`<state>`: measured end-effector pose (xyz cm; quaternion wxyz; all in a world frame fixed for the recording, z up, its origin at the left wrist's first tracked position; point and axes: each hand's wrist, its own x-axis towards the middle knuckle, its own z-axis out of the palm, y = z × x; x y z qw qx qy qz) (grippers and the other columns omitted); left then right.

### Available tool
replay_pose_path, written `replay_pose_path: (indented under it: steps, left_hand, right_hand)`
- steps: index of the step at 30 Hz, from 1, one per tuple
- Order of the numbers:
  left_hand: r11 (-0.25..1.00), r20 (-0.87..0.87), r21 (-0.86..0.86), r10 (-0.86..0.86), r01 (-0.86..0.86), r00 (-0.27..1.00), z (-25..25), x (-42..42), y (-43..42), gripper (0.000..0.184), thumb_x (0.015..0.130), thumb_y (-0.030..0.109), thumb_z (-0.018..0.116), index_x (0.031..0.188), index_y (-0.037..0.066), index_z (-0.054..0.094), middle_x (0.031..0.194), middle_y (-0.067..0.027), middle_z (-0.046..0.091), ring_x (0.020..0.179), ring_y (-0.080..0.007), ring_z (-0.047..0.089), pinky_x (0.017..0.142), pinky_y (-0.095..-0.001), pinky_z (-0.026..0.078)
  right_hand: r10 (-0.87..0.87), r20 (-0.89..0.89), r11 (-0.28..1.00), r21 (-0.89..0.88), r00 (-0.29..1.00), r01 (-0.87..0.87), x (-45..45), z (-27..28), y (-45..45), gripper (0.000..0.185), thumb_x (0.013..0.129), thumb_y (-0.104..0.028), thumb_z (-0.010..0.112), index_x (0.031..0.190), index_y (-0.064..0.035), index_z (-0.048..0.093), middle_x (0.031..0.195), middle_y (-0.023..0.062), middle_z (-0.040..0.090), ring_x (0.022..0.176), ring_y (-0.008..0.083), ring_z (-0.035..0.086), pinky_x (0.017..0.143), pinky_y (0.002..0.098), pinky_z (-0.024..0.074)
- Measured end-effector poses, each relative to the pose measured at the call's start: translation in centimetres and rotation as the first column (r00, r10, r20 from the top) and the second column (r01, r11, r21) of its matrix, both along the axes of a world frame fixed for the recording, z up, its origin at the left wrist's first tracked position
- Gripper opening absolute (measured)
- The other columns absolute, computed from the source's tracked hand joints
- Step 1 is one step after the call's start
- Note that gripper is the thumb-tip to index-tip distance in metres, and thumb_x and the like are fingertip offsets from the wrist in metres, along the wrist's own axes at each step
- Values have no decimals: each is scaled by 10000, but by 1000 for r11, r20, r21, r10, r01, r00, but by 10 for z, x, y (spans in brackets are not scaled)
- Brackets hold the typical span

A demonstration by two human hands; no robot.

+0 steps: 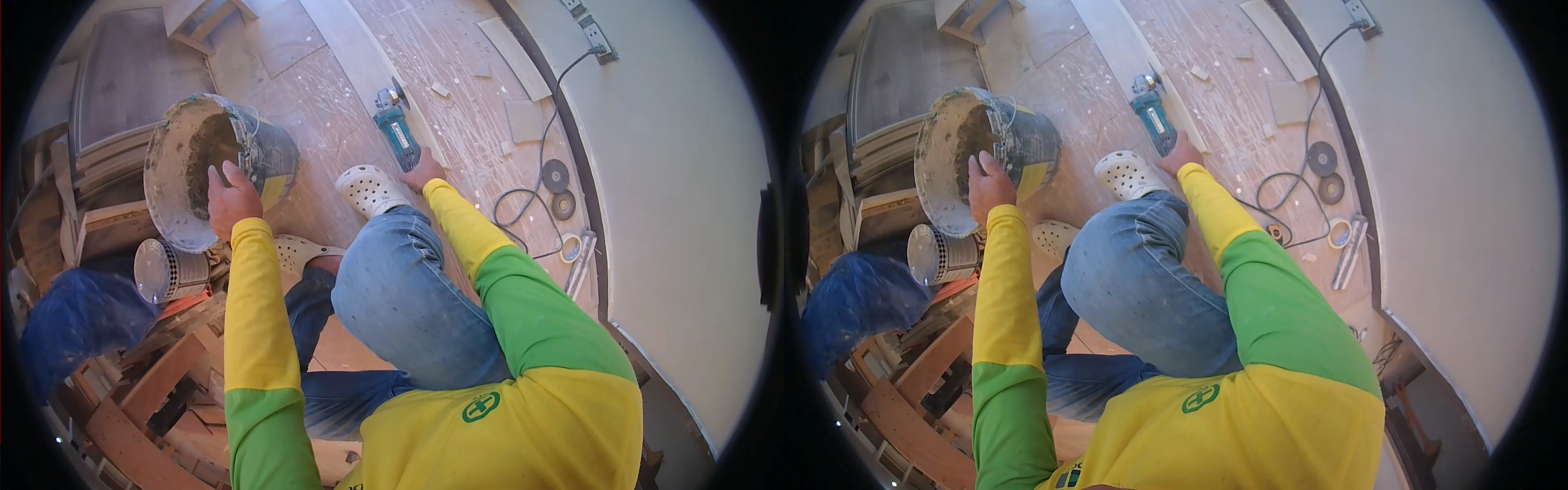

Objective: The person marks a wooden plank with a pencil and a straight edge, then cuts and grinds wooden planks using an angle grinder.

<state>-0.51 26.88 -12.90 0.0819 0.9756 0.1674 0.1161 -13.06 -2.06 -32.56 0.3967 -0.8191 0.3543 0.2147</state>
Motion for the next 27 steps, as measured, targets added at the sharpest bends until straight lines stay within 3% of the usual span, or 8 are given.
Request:
replay_pose_path:
  steps: [11, 19, 27]
  left_hand:
    - [1000, -6, 1, -4, 4, 1000, 1, 0, 1, 634, 977, 594, 385, 1403, 170, 587, 1317, -132, 652, 1124, -379, 646, 945, -484, 504]
    - [1000, -6, -4, 0, 0, 1000, 0, 1, 1, 653, 972, 606, 379, 1408, 164, 582, 1315, -134, 653, 1131, -376, 645, 952, -482, 501]
    - [1000, -9, -12, 1, -1, 1000, 2, 0, 0, 660, 972, 608, 371, 1408, 160, 582, 1314, -138, 653, 1137, -376, 642, 957, -481, 498]
  right_hand:
    - [-1, 18, 1000, -7, 1000, 1, -18, -1, 0, 915, 667, -393, 815, 1411, -73, 391, 1217, 259, 659, 1134, 406, 649, 986, 444, 510]
    - [6, 0, 1000, -19, 1000, -6, -30, -5, -1, 852, 634, -355, 826, 1330, -61, 432, 1133, 267, 681, 1053, 414, 676, 933, 446, 536]
    - [0, -7, 1000, -27, 1000, 0, -41, 2, 0, 876, 642, -380, 829, 1361, -78, 431, 1207, 258, 657, 1116, 417, 649, 974, 453, 514]
